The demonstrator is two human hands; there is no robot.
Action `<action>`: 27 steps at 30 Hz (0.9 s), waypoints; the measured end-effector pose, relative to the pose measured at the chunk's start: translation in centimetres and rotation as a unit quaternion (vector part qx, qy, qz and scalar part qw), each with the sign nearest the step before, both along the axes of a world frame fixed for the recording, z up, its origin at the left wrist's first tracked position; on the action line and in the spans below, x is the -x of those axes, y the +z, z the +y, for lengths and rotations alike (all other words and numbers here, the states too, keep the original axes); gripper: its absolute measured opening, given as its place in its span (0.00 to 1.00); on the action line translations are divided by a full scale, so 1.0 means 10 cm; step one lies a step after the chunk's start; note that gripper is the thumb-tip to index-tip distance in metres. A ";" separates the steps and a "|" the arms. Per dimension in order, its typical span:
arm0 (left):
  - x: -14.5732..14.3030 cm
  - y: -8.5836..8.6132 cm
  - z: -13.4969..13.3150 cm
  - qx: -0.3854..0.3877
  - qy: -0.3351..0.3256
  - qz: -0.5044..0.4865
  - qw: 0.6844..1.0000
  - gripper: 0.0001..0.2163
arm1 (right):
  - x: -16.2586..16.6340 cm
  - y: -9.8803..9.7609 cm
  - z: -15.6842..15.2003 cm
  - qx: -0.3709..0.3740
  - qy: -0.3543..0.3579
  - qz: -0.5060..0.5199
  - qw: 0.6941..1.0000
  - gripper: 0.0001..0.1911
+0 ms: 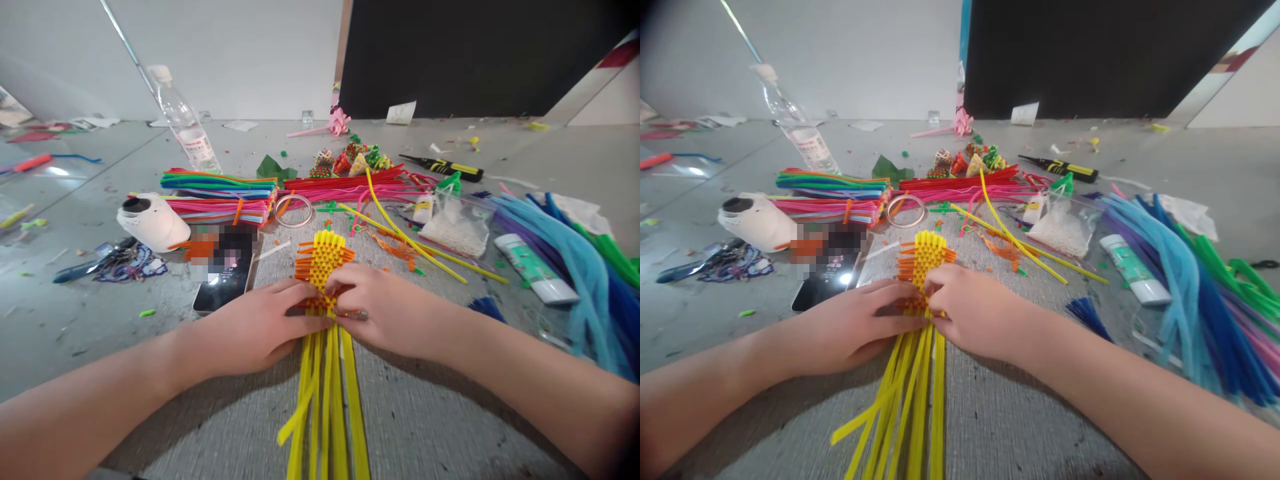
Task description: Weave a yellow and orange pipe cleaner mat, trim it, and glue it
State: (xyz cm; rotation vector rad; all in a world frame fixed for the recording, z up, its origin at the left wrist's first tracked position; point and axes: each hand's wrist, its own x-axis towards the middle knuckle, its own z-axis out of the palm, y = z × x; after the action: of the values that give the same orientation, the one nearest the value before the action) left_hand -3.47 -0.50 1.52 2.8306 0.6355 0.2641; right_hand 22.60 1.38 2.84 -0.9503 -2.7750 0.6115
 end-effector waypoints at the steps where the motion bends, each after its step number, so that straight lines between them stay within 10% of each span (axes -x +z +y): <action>1: -0.01 0.01 -0.01 -0.007 0.001 0.007 1.000 0.24 | 0.00 0.01 -0.01 -0.002 0.001 -0.009 1.000 0.08; 27: -0.01 -0.02 -0.01 0.007 0.004 -0.008 1.000 0.18 | 0.00 0.10 0.00 0.015 0.024 -0.049 0.998 0.11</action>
State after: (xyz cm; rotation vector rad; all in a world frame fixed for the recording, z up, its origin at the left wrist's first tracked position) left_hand -3.36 -0.64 1.36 2.8096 0.6424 0.2818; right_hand 22.59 1.42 3.82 -0.9461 -2.8918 0.6316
